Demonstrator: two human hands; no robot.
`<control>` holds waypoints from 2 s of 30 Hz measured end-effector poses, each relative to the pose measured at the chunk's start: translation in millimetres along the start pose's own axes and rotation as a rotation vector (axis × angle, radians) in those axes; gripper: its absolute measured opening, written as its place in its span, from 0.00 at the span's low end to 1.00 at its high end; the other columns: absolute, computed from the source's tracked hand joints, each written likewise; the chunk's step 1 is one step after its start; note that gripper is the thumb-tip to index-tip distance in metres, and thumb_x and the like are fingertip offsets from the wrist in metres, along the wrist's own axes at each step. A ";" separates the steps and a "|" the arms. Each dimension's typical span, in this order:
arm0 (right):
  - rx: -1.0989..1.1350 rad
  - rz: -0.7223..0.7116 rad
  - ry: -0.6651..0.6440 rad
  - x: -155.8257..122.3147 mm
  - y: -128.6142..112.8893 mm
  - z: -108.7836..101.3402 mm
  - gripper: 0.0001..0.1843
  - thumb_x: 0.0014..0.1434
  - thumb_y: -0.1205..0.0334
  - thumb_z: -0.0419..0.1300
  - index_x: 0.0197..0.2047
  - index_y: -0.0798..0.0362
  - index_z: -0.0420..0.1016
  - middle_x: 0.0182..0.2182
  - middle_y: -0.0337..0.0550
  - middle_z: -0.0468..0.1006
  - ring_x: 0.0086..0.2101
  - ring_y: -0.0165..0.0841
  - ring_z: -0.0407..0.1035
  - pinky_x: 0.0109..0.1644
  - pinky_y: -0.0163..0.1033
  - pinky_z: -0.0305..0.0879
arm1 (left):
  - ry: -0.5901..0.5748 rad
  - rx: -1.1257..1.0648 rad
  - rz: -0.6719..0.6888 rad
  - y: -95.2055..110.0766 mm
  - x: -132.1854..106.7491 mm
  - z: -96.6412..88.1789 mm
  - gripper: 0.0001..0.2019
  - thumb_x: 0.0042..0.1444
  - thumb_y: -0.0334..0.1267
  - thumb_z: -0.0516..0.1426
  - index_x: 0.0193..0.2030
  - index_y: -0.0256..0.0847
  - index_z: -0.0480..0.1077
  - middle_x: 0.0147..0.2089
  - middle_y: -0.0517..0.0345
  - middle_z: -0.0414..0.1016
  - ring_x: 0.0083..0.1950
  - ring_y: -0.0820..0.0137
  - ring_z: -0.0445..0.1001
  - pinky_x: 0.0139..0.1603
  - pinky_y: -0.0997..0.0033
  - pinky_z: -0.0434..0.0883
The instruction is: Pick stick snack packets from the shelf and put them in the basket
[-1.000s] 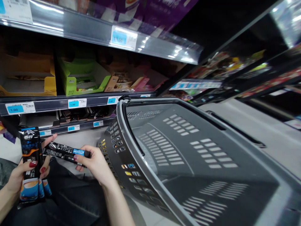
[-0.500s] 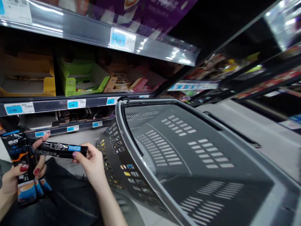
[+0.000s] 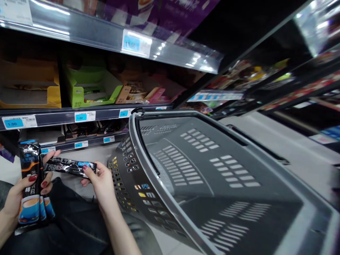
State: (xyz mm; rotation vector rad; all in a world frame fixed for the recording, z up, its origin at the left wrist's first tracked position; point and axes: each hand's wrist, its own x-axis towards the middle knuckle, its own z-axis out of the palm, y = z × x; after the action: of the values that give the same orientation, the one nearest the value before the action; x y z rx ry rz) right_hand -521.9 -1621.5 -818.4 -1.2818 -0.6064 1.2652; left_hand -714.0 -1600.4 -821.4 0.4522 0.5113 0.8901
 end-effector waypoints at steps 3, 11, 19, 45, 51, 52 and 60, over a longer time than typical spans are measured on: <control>0.134 0.015 0.013 -1.4 4.2 3.2 0.15 0.41 0.58 0.69 0.28 0.57 0.70 0.20 0.34 0.74 0.16 0.23 0.66 0.20 0.27 0.64 | 0.006 -0.027 -0.012 -1.1 0.2 -0.2 0.29 0.48 0.32 0.55 0.60 0.44 0.58 0.30 0.58 0.68 0.25 0.75 0.62 0.24 0.75 0.66; 0.353 -0.016 0.083 -10.2 36.8 29.8 0.14 0.39 0.66 0.71 0.30 0.56 0.73 0.26 0.38 0.77 0.29 0.29 0.72 0.39 0.34 0.70 | 0.006 -0.017 -0.035 -20.2 -3.1 3.6 0.25 0.48 0.33 0.57 0.55 0.46 0.63 0.33 0.56 0.72 0.27 0.72 0.67 0.24 0.72 0.68; 0.364 -0.013 0.126 -12.1 37.3 32.2 0.12 0.41 0.66 0.70 0.30 0.57 0.73 0.28 0.40 0.78 0.26 0.30 0.72 0.35 0.39 0.74 | -0.036 0.036 -0.034 -19.2 -4.2 6.2 0.29 0.48 0.35 0.57 0.59 0.46 0.59 0.33 0.56 0.71 0.25 0.74 0.65 0.24 0.72 0.67; 0.380 -0.039 0.161 -8.9 20.4 25.1 0.15 0.39 0.58 0.71 0.28 0.58 0.75 0.25 0.41 0.79 0.22 0.32 0.73 0.29 0.41 0.76 | -0.087 0.073 0.023 -17.6 -6.8 5.6 0.34 0.48 0.36 0.56 0.63 0.44 0.52 0.32 0.55 0.69 0.27 0.70 0.68 0.26 0.67 0.70; 0.324 -0.097 0.213 -10.6 20.8 25.1 0.15 0.41 0.56 0.70 0.29 0.58 0.74 0.25 0.40 0.78 0.24 0.33 0.73 0.31 0.42 0.76 | -0.088 0.061 0.018 -15.9 -7.8 5.1 0.34 0.49 0.35 0.55 0.64 0.46 0.50 0.32 0.57 0.69 0.26 0.72 0.67 0.27 0.68 0.70; 0.332 -0.110 0.222 -11.1 21.6 25.9 0.15 0.42 0.56 0.69 0.29 0.58 0.74 0.25 0.40 0.78 0.25 0.33 0.73 0.32 0.42 0.76 | -0.089 0.056 0.011 -16.1 -8.2 5.3 0.34 0.49 0.36 0.55 0.64 0.46 0.50 0.31 0.57 0.68 0.26 0.72 0.67 0.27 0.68 0.69; 0.387 -0.155 0.117 -11.1 19.6 22.4 0.17 0.47 0.49 0.65 0.26 0.57 0.76 0.24 0.43 0.77 0.27 0.35 0.73 0.33 0.44 0.74 | -0.073 0.026 0.029 -14.7 -8.5 1.6 0.30 0.48 0.35 0.54 0.60 0.40 0.57 0.28 0.57 0.68 0.25 0.70 0.67 0.24 0.67 0.69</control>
State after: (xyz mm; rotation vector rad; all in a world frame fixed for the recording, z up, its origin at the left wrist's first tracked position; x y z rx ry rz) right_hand -551.8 -1627.3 -827.3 -0.9592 -0.3475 1.1060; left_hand -708.6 -1615.6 -826.5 0.5154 0.4507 0.8919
